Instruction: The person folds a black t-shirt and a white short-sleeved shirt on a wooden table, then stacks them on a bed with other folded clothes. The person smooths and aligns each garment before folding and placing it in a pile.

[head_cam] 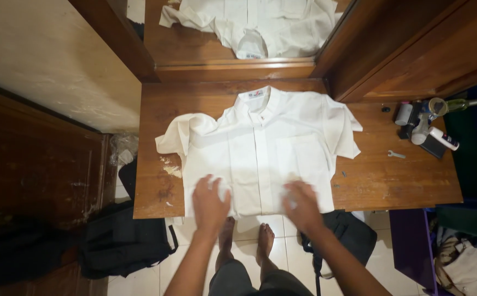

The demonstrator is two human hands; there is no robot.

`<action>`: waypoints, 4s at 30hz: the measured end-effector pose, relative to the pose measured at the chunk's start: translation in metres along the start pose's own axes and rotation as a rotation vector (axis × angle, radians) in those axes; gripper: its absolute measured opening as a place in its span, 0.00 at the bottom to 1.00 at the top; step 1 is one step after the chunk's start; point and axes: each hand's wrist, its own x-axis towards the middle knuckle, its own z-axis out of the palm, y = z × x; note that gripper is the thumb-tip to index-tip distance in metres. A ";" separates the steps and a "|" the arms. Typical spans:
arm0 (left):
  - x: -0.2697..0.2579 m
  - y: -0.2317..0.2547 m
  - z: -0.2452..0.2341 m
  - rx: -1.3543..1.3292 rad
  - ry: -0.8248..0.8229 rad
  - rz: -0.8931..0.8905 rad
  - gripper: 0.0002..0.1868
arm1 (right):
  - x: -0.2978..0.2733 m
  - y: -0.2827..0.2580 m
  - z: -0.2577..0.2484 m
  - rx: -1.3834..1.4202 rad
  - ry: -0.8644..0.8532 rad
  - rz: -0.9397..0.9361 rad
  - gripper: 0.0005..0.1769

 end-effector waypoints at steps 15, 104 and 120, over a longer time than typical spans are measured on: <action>-0.022 0.001 0.014 0.014 -0.102 -0.001 0.35 | 0.037 -0.051 0.026 0.003 -0.248 0.409 0.13; 0.238 0.021 -0.049 -0.413 0.512 -0.134 0.16 | 0.126 -0.022 0.051 -0.320 -0.139 -0.004 0.42; 0.131 0.068 -0.001 -0.214 0.050 -0.031 0.31 | 0.259 -0.087 0.039 0.840 -0.273 0.713 0.19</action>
